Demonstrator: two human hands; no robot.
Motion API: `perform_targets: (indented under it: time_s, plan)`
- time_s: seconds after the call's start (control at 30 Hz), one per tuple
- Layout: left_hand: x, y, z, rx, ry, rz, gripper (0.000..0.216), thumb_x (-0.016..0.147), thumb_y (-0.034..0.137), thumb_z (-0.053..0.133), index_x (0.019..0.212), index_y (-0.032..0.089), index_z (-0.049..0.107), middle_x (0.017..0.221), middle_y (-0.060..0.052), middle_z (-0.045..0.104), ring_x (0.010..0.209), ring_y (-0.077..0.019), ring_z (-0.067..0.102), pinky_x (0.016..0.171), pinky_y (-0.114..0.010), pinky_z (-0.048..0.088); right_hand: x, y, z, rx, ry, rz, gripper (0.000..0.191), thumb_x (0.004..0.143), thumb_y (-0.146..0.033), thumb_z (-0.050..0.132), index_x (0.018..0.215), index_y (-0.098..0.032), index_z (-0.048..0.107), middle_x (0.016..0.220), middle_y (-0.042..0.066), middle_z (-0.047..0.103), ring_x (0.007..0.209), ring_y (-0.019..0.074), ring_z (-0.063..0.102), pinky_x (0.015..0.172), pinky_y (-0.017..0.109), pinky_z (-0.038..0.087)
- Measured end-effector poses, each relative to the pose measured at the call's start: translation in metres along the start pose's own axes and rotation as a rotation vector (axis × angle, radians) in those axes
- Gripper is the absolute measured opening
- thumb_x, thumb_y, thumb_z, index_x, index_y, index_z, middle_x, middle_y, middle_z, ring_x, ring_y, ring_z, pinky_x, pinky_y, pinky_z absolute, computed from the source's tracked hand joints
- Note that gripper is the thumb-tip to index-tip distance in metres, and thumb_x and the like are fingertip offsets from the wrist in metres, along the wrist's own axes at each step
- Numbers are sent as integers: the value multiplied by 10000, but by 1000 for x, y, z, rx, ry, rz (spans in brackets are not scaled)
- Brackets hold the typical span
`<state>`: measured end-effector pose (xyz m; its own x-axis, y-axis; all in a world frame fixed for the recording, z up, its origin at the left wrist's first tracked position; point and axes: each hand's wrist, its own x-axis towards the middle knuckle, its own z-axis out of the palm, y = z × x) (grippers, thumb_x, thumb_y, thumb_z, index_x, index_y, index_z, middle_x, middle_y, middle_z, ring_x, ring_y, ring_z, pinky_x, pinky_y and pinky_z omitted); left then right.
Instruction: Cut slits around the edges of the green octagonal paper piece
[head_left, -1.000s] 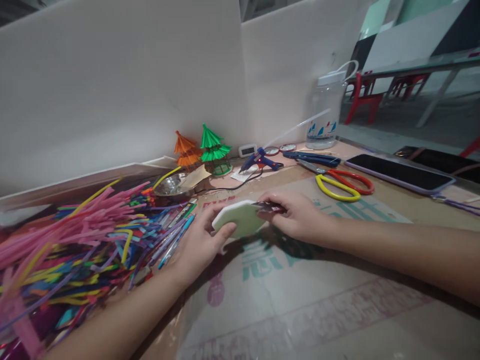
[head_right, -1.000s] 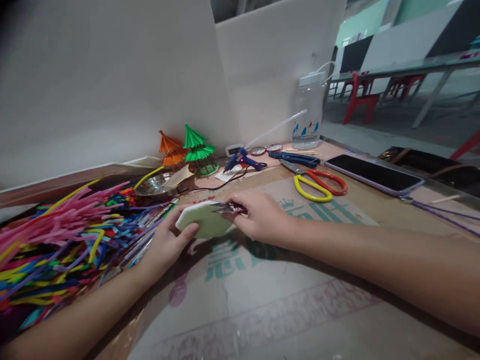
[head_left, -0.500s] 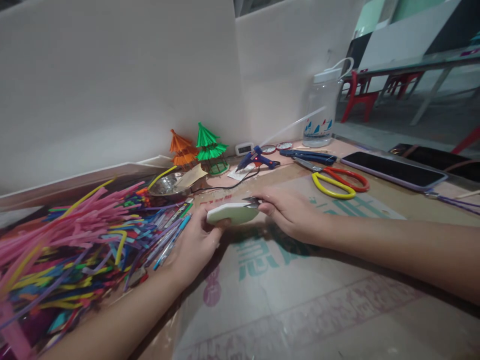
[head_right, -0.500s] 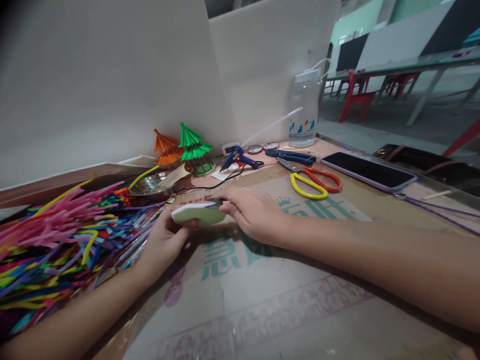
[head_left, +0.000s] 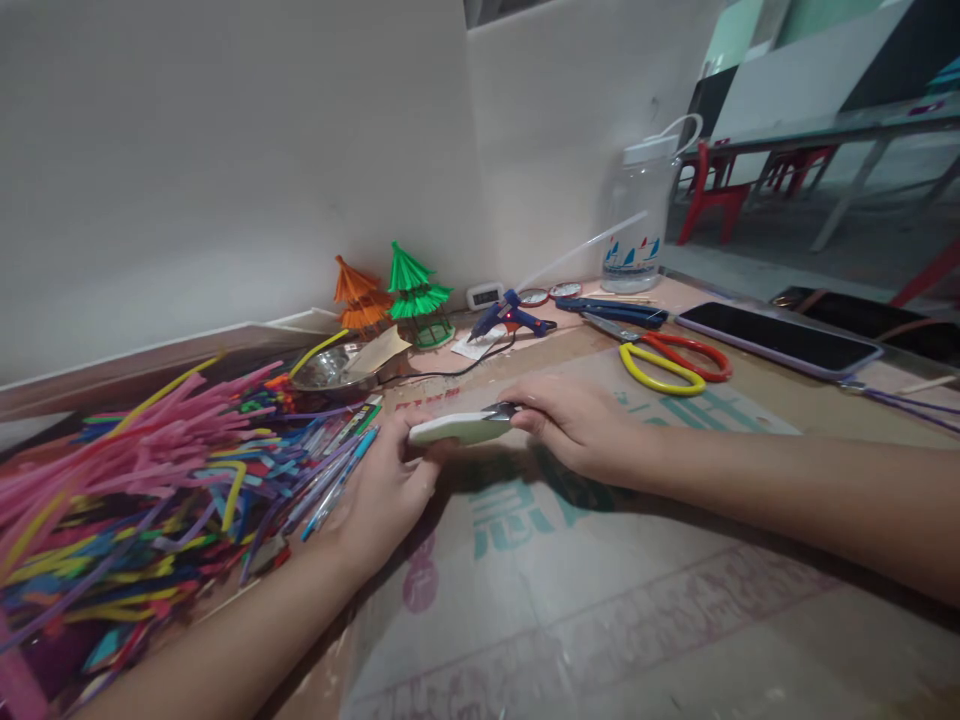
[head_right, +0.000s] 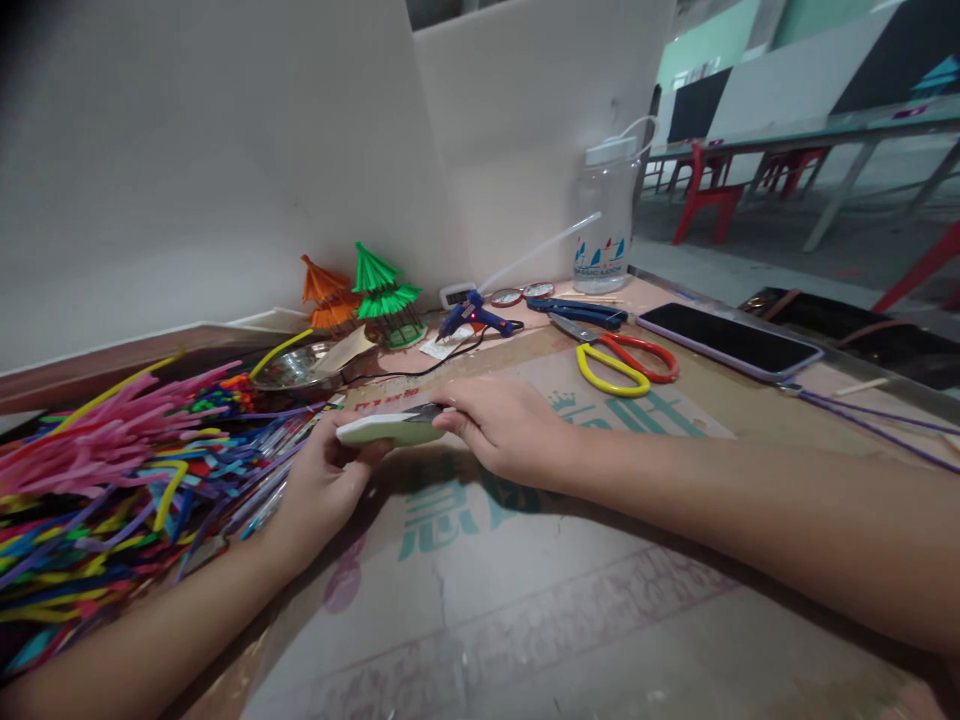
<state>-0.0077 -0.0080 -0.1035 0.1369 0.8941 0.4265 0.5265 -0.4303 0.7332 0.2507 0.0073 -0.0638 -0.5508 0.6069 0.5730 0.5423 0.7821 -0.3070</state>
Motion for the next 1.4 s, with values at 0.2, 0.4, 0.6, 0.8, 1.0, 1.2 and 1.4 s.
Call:
perform_targets:
  time_s: [0.2, 0.4, 0.6, 0.8, 1.0, 1.2, 1.4]
  plan:
    - [0, -2, 1, 6, 4, 5, 183, 913, 375, 637, 1012, 245, 554, 868, 22, 608, 757, -139, 607, 657, -238, 463, 0, 2, 2, 47, 7, 53, 369, 1032, -336, 368, 1068, -150, 685, 958, 116, 732, 858, 238, 653, 740, 347, 471]
    - [1, -1, 0, 24, 67, -1, 215, 912, 395, 637, 1025, 232, 553, 903, 10, 603, 771, -140, 587, 688, -247, 449, -2, 7, 3, 38, 37, 52, 387, 1019, -354, 384, 1129, -130, 679, 1009, 135, 743, 900, 255, 670, 769, 365, 493]
    - [2, 0, 0, -4, 31, -3, 206, 922, 397, 627, 1016, 228, 558, 922, -2, 618, 795, -146, 601, 702, -249, 455, -3, 4, 2, 18, 20, 24, 373, 1021, -368, 403, 1125, -142, 681, 1023, 137, 741, 919, 260, 671, 788, 379, 499]
    - [1, -1, 0, 0, 24, -1, 198, 929, 395, 618, 1024, 233, 555, 925, -1, 628, 791, -144, 606, 686, -241, 458, -1, 3, 0, 40, -20, 11, 359, 1030, -359, 393, 1104, -153, 678, 996, 121, 738, 905, 247, 667, 775, 361, 494]
    - [0, 1, 1, -5, 14, 37, 172, 931, 364, 609, 1023, 226, 566, 966, -26, 647, 858, -165, 636, 734, -262, 493, -1, 2, 0, 68, -3, -3, 352, 1032, -344, 387, 1075, -162, 685, 945, 100, 733, 852, 225, 656, 744, 342, 487]
    - [1, 1, 1, 15, 11, 63, 166, 939, 367, 596, 1006, 220, 563, 1007, -48, 653, 930, -184, 645, 814, -294, 501, -2, 5, 2, 72, 25, 28, 353, 1026, -341, 397, 1099, -157, 689, 984, 113, 745, 885, 234, 671, 764, 351, 505]
    - [4, 1, 1, -1, 33, 85, 181, 941, 382, 600, 1024, 225, 560, 1019, -45, 636, 964, -187, 637, 865, -319, 503, -3, 7, 4, 48, 39, 44, 363, 1014, -342, 412, 1150, -140, 681, 1032, 131, 750, 926, 252, 686, 791, 372, 516]
